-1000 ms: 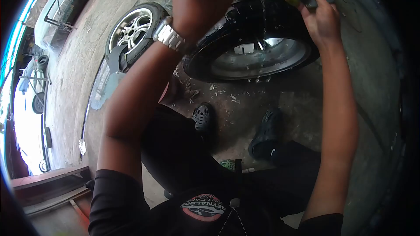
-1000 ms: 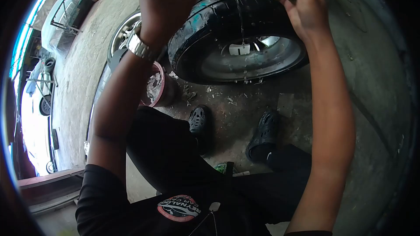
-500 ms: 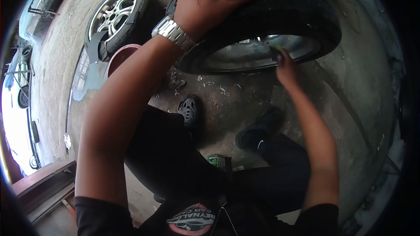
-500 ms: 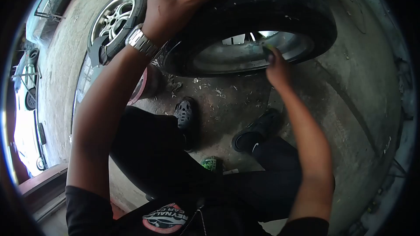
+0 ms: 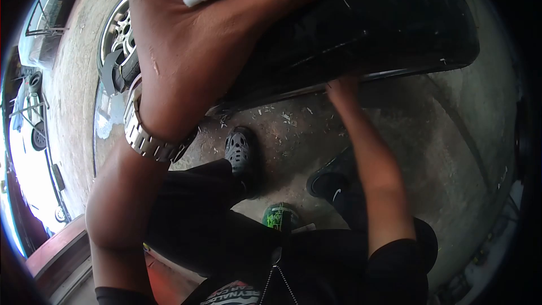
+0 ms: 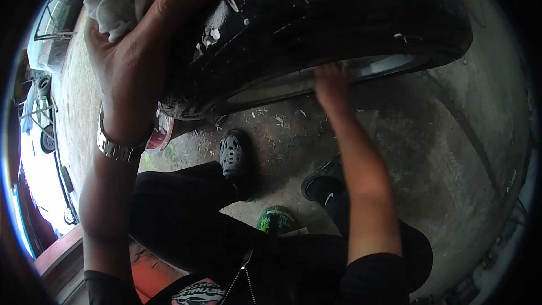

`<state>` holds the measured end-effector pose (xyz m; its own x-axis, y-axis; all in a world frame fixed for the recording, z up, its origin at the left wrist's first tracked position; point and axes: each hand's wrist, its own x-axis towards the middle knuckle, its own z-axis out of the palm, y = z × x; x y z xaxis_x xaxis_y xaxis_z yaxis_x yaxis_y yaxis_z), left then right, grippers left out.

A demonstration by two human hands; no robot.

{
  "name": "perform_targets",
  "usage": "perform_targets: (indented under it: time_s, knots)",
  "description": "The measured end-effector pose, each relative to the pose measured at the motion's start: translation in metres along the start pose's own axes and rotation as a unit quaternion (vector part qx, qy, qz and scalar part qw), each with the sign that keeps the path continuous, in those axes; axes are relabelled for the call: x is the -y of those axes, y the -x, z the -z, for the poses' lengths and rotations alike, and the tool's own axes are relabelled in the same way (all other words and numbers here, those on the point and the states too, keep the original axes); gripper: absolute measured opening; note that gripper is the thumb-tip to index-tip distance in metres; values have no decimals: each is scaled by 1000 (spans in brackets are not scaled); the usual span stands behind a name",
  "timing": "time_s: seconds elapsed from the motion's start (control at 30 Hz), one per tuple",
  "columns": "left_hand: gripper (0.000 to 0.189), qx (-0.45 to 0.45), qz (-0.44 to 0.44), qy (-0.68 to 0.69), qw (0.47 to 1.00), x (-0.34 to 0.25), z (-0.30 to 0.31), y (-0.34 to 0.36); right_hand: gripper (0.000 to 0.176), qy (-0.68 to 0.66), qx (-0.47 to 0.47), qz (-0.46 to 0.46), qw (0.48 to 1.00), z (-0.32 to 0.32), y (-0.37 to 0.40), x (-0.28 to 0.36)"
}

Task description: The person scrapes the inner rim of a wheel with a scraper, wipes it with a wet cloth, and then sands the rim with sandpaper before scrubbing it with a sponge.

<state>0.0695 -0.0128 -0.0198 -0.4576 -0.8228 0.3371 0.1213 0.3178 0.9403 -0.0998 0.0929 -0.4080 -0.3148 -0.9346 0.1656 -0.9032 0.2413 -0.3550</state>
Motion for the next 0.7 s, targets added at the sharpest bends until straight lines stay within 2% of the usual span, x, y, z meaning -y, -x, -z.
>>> perform_targets:
  time_s: [0.1, 0.17, 0.23, 0.27, 0.3, 0.37, 0.4, 0.43, 0.5, 0.53, 0.6, 0.63, 0.67, 0.7]
  knots:
    - [56, -36, 48, -6, 998, -14, -11, 1, 43, -111, -12, -124, 986, -22, 12, 74]
    - [54, -25, 21, -74, 997, -9, -3, 3, 43, -102, -18, -91, 990, -16, 15, 62]
    - [50, 9, -32, -168, 985, 7, 19, 12, 43, -25, 9, -19, 999, -2, 6, 2]
    - [51, 12, -54, -204, 977, 9, 22, 17, 43, -6, 12, -23, 1000, -2, -2, -14]
    - [51, 13, -77, -240, 968, 11, 24, 22, 44, -4, 13, -41, 999, -3, -3, -15]
    - [53, 8, -112, -287, 951, 8, 23, 30, 44, -36, 9, -99, 994, -13, 4, 29]
    - [52, 9, -129, -310, 942, 7, 23, 31, 44, -72, 2, -103, 992, -19, 10, 61]
    - [52, 10, -146, -333, 932, 5, 22, 33, 44, -77, 5, -68, 995, -18, 14, 79]
    - [48, -1, -163, -365, 917, 7, 26, 37, 44, -62, 37, 51, 996, -9, 13, 63]
    - [46, -4, -165, -363, 917, 10, 29, 39, 44, -49, 54, 74, 995, 0, 4, 34]
    - [43, -14, -156, -352, 923, 16, 37, 43, 44, -24, 46, 50, 997, 16, -13, -3]
    - [42, -24, -148, -343, 927, 17, 41, 44, 45, -4, 45, 10, 999, 12, -15, 6]
    - [41, -21, -166, -385, 908, 16, 44, 43, 46, 16, 46, -29, 998, 9, -17, 15]
    - [40, -36, -166, -356, 919, 19, 47, 41, 46, 3, 76, 25, 997, 7, -16, 27]
